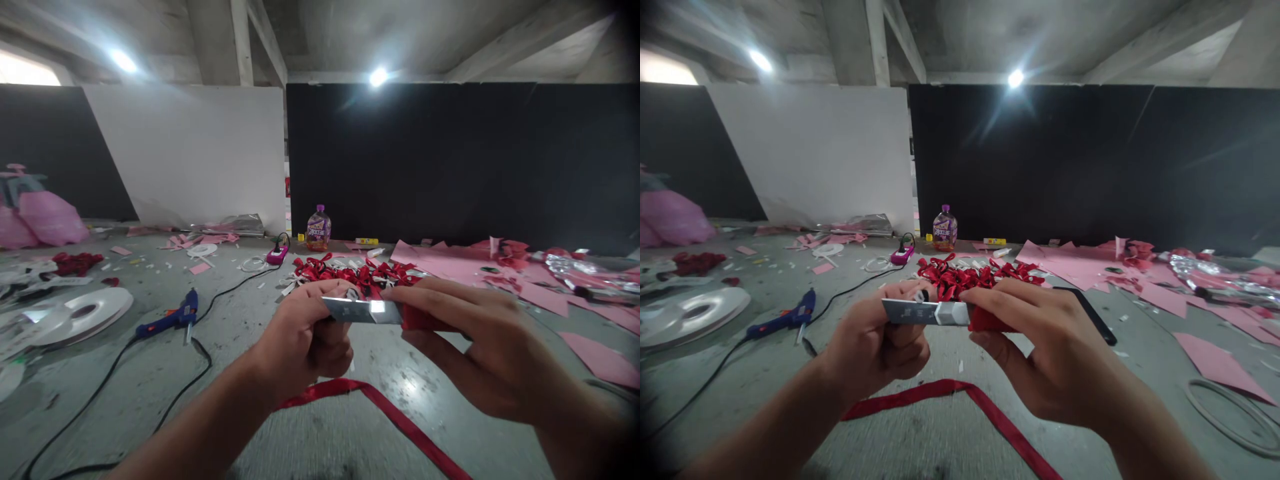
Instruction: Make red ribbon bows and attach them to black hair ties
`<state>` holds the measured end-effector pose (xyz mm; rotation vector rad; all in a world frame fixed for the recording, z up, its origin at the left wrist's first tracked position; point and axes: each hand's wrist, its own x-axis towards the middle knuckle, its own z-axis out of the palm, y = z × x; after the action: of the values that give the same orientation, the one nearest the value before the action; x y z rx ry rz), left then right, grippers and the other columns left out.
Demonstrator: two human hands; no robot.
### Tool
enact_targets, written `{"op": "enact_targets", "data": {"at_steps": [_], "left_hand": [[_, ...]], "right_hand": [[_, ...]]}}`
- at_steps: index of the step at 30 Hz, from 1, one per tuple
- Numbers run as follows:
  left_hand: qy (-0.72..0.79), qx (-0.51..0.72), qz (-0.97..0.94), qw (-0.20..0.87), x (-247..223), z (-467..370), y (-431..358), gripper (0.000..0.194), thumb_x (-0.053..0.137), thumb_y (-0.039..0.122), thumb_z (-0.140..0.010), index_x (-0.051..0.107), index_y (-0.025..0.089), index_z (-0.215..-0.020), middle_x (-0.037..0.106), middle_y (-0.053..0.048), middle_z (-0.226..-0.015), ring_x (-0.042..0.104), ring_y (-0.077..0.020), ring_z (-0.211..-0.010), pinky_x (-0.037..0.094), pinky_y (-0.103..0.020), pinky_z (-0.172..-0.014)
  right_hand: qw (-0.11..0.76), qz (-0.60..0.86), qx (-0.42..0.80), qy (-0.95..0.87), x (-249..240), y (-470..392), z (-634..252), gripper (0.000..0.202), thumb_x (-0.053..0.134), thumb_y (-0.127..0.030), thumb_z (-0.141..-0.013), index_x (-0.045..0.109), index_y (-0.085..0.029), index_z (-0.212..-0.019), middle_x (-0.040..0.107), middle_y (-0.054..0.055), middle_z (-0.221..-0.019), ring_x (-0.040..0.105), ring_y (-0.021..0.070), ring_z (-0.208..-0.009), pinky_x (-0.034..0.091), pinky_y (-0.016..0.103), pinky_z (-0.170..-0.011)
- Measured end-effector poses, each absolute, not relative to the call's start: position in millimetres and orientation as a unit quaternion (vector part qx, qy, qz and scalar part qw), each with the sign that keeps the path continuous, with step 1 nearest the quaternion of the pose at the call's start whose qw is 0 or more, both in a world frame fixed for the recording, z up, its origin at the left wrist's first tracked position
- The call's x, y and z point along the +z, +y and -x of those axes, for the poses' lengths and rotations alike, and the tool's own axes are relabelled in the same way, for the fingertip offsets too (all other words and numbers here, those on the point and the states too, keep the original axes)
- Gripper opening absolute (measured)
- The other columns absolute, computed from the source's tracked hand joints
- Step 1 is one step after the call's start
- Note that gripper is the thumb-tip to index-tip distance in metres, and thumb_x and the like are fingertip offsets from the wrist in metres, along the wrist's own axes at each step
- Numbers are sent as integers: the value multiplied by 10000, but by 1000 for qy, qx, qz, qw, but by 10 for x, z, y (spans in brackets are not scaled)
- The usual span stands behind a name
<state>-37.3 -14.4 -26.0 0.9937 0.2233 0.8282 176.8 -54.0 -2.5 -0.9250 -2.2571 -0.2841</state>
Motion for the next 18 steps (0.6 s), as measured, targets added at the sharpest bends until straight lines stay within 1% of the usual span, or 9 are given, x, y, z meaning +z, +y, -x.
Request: {"op": "enact_targets", "data": {"at_steps": [3, 7, 11, 15, 18], "left_hand": [[100, 388, -459, 793, -268, 369, -142, 352, 534, 284, -900, 345, 207, -614, 223, 99, -437, 117, -36, -318, 136, -187, -337], [105, 396, -460, 788, -255, 358, -148, 344, 542, 303, -910, 370, 207, -628, 222, 102, -426, 120, -36, -313, 136, -179, -336], [154, 431, -493, 740, -239, 353, -152, 309, 555, 300, -906, 431, 201, -641, 261, 96, -412, 153, -41, -324, 169, -173, -341], [174, 444, -550, 686, -243, 380, -142, 307, 566, 350, -913, 468, 197, -665, 284, 88, -443, 172, -45, -353, 136, -181, -352], [180, 438, -586, 657, -248, 414, -133, 292, 574, 382, -916, 507, 193, -704, 294, 86, -459, 194, -47, -368, 149, -191, -368]], "right_hand": [[334, 357, -109, -866, -27, -552, -1766, 277, 569, -235, -927, 630, -210, -1196, 703, 60, -960, 648, 179, -793, 500, 301, -685], [332, 354, -112, -867, -16, -560, -1759, 285, 565, -230, -930, 621, -205, -1208, 698, 48, -918, 634, 159, -745, 490, 286, -646], [321, 360, -121, -868, 4, -573, -1783, 277, 570, -227, -929, 622, -221, -1201, 702, 42, -912, 637, 159, -737, 493, 290, -637], [325, 346, -127, -871, 40, -602, -1829, 238, 575, -210, -924, 635, -223, -1154, 695, 27, -865, 636, 152, -718, 499, 283, -632], [331, 342, -133, -869, 61, -618, -1866, 242, 595, -217, -915, 637, -229, -1153, 701, 25, -868, 642, 156, -731, 503, 283, -644]]}}
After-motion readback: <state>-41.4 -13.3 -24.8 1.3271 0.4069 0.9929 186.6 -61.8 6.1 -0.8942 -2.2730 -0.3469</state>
